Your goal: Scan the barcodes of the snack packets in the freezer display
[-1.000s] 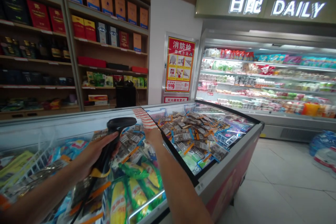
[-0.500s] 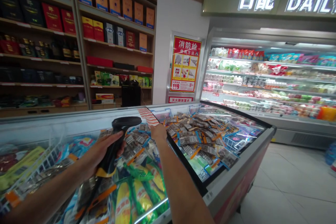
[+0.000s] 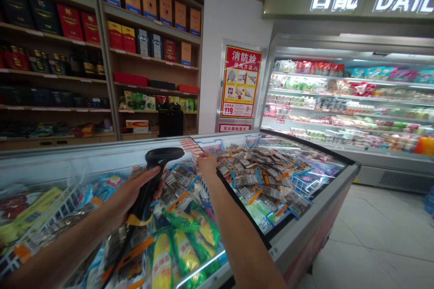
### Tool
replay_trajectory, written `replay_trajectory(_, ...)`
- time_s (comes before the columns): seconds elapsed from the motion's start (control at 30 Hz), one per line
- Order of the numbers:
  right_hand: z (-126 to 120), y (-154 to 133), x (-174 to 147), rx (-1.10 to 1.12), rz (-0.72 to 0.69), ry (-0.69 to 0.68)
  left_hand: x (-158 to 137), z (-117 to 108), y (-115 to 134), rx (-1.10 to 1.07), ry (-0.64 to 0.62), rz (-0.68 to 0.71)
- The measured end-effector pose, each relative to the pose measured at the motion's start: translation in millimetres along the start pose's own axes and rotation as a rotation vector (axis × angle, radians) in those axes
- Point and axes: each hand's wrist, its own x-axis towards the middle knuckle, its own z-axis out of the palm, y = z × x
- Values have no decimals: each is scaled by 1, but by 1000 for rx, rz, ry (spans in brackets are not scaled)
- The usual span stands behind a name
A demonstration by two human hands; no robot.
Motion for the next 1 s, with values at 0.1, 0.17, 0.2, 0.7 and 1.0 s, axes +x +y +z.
replay_trajectory(0.1,-22,-4,-5,-82,-13,-51,-1,1,0,-10,0,7)
replay_trajectory(0.17,-32,0,-9,-276,-146,-130,-1,2,-1,-18,5,7)
replay_trajectory(0.2,-34,4,-11,-402,-242,-184,-2,2,-1,-17,4,5)
replay_trajectory(0.7,-35,-6,-37,-878,-762,-76,3,-1,-2,51,-44,44)
replay_trajectory(1.0,-58,20,-34,-879,-303,-127,-5,6,-4,110,-22,-8)
